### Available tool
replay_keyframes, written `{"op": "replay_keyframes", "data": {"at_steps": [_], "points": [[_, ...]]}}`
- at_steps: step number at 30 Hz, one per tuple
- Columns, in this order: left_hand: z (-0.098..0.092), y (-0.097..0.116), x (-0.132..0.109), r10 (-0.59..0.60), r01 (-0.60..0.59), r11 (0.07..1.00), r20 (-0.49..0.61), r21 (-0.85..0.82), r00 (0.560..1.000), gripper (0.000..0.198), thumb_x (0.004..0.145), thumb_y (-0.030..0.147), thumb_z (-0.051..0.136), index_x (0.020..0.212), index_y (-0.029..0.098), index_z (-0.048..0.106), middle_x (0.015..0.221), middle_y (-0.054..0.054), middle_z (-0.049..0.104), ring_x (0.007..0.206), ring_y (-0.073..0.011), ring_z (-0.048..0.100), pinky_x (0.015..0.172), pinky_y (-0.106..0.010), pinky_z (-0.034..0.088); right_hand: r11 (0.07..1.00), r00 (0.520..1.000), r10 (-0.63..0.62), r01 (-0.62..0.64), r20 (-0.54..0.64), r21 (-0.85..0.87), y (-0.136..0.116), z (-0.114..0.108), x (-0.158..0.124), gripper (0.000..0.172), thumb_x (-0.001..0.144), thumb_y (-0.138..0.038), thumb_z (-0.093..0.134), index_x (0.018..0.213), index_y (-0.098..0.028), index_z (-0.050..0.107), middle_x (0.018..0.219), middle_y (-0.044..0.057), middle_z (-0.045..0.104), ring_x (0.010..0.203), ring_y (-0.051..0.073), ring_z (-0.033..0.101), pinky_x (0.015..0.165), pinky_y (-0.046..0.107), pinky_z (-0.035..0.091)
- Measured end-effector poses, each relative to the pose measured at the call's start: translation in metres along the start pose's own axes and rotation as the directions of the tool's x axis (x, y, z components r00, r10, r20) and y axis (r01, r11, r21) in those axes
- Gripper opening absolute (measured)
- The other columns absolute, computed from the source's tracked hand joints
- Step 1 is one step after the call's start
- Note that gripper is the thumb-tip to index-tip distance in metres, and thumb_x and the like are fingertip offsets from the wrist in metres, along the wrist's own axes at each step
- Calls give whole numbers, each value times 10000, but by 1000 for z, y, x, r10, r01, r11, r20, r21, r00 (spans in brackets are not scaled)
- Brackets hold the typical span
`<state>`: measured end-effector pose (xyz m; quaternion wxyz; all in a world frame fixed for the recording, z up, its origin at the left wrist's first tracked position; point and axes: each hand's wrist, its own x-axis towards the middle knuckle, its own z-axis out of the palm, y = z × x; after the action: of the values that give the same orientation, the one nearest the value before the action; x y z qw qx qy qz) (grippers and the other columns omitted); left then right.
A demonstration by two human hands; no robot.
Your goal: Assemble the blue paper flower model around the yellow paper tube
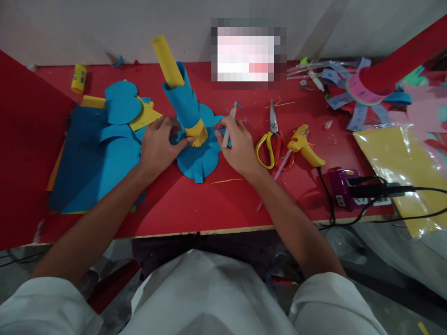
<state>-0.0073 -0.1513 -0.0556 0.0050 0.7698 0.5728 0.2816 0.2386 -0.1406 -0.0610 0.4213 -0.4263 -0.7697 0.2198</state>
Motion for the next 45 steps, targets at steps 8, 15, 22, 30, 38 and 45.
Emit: {"op": "replay_keyframes", "data": {"at_steps": [8,15,22,30,38,45], "points": [[-25,-11,-2,314,-212,947,562,-241,765,360,966,519,674,1187,237,714,917,-17,754,803,-182,680,679,-265,406,997,995,36,-30,-89,76,-8,-6,-2,303,1072,-551,470,1121,-278,593,1044,51,757,923,226,732,862,422,584],[-21,-3,-3,296,-256,955,553,-151,778,357,974,438,700,1255,220,668,1032,-50,752,912,-216,696,657,-271,360,985,991,24,-1,-132,173,-4,-7,-1,469,1033,-679,453,1180,-334,735,1165,62,768,1088,272,728,907,457,599],[-12,6,-10,323,-312,945,439,-100,838,282,1014,355,658,1220,163,658,1092,-86,744,961,-227,708,660,-278,390,969,999,-49,48,-1,242,-6,1,1,394,1056,-564,495,1229,-302,735,1208,76,759,1081,273,731,948,473,595],[-21,-22,-4,489,-371,870,464,-325,739,404,943,519,730,1214,226,664,1381,-84,653,1262,-286,650,955,-323,520,981,989,-139,131,48,141,-9,0,1,337,1046,-536,549,1035,-286,774,984,45,772,921,235,692,864,434,565],[-13,-18,-8,590,-524,808,345,-271,730,479,969,544,674,1299,198,647,1387,-155,634,1323,-328,608,1064,-407,523,973,995,-91,81,40,218,-4,0,1,351,1033,-543,568,1054,-259,773,1070,75,780,953,228,727,835,396,594],[-7,-13,-11,612,-597,788,291,-149,735,423,986,525,647,1194,156,668,1231,-155,679,1172,-316,673,992,-413,553,974,986,-85,51,146,222,-3,1,1,280,1011,-495,620,995,-253,760,992,51,777,920,213,710,828,373,567]]}}
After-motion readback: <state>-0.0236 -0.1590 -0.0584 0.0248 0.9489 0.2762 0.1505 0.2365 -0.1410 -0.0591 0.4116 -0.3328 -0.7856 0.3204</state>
